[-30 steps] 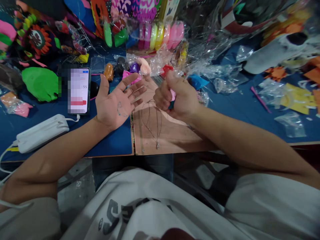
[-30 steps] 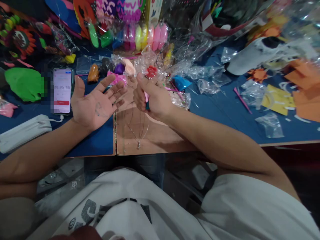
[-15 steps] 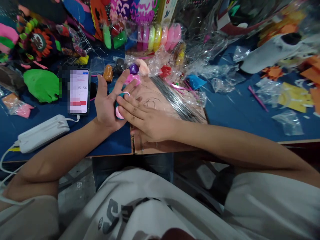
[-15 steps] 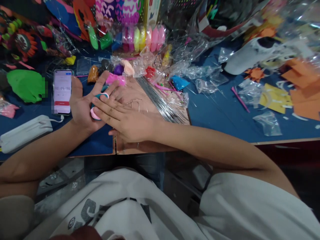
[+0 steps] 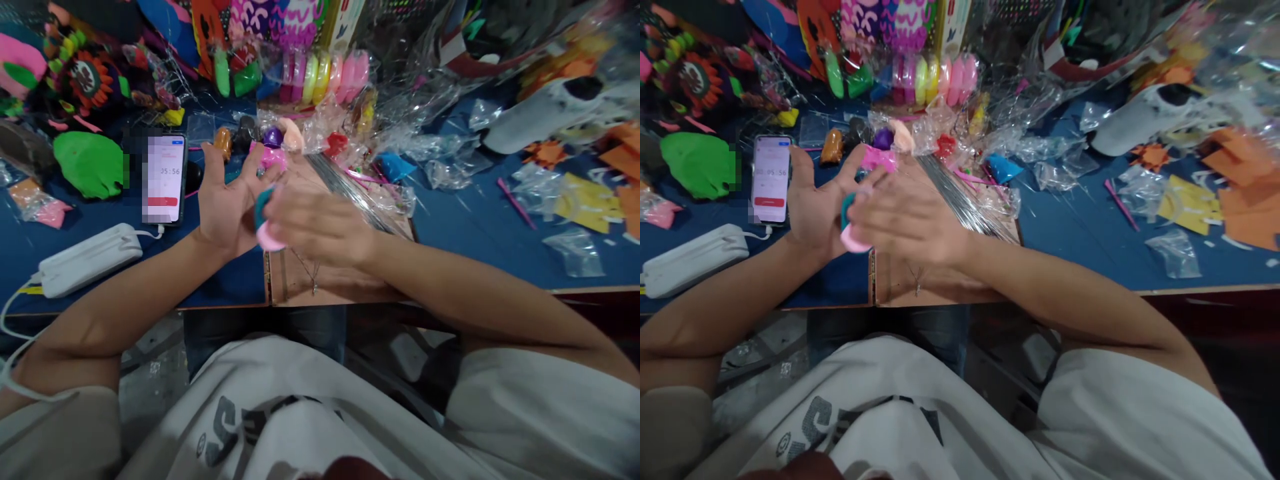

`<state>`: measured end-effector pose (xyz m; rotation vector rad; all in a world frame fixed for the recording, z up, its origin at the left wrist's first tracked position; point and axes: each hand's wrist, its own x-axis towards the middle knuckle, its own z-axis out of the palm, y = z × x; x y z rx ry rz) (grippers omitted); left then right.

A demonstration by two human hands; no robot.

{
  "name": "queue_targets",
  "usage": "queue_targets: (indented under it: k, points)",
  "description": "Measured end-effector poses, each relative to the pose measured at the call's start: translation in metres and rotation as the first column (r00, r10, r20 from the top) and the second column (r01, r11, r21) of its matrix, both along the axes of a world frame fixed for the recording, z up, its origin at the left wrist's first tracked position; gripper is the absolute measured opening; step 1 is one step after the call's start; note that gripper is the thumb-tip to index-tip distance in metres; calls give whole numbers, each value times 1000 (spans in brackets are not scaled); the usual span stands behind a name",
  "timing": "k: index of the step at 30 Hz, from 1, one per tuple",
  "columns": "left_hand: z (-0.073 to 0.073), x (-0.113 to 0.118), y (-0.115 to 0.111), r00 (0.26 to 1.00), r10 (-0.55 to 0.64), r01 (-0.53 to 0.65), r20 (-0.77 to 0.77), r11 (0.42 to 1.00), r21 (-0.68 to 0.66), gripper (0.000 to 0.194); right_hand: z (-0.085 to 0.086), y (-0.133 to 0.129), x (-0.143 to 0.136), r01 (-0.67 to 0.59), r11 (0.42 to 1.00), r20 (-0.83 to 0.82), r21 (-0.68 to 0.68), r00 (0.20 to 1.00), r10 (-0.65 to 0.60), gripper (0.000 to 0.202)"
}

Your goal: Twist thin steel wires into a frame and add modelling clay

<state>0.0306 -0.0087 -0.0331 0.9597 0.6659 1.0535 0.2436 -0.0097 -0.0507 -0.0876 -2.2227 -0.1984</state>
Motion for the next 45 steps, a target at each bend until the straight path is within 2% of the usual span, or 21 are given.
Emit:
queue_targets:
  k: [1,3,5,7,8,9,11,12,13,15,17,20,21,24,26,28,30,33,38,42,45]
  points:
    - [2,-2,0,1000,-6,6,12,999,-31,101,-4,0,-3,-28,999,130,32,991,23,43]
    - [9,-4,-3,999,1,4,50,994,-113,103,-12,0,-8,-39,999,223,-16,974,41,42]
    - [20,-4,-7,998,30,-19,61,985,-170,101,-17,1,-12,-82,991,195,-101,976,101,43]
    - [27,-4,-9,996,35,-16,86,976,-216,105,-19,5,-13,-146,954,37,-262,986,161,42]
    - [28,-4,-8,994,38,-13,104,973,-230,107,-20,8,-13,-172,903,-96,-394,985,146,39]
    - [28,-5,-6,991,47,-17,123,973,-232,110,-20,12,-12,-212,811,-238,-546,967,92,32]
    - [22,-7,0,990,51,-25,135,982,-185,109,-22,20,-9,-319,522,-432,-791,896,-107,23]
    - [18,-9,3,991,66,-50,113,989,-140,108,-23,25,-7,-370,381,-460,-847,870,-177,27]
    - [14,-10,7,994,85,-80,65,994,-73,102,-23,29,-5,-390,279,-453,-877,864,-217,31]
    - [5,-10,12,993,101,-98,-54,994,54,79,-23,34,-3,-393,181,-427,-902,874,-230,35]
    - [-2,-9,13,984,120,-100,-132,985,144,63,-20,33,-3,-403,153,-427,-902,885,-187,37]
    - [-6,-5,10,963,156,-107,-218,969,221,54,-14,26,-5,-393,178,-413,-902,906,-89,48]
    - [-6,-4,8,954,157,-96,-255,967,235,49,-12,24,-4,-350,227,-376,-909,923,-83,52]
    - [-5,-4,3,920,166,-67,-354,959,276,40,-8,20,0,-86,451,-188,-889,964,-187,56]
    - [-4,-5,1,898,198,-67,-393,944,322,34,-7,18,4,62,532,-102,-844,956,-275,58]
    - [-4,-7,1,874,224,-58,-430,929,367,27,-9,17,5,79,533,-96,-842,952,-291,66]
    - [-6,-9,2,844,250,-38,-475,910,412,22,-11,16,3,8,480,-135,-877,955,-262,68]
    - [-8,-11,5,816,267,5,-513,884,468,17,-12,15,1,-49,407,-162,-912,955,-249,51]
    - [-9,-6,7,867,113,102,-485,913,395,35,-10,22,7,105,501,-95,-859,929,-358,24]
    - [-10,0,5,875,126,58,-467,931,360,45,-10,24,11,200,524,-16,-828,925,-379,13]
    - [-11,0,6,892,92,49,-443,954,297,47,-10,26,13,239,580,-48,-779,899,-435,12]
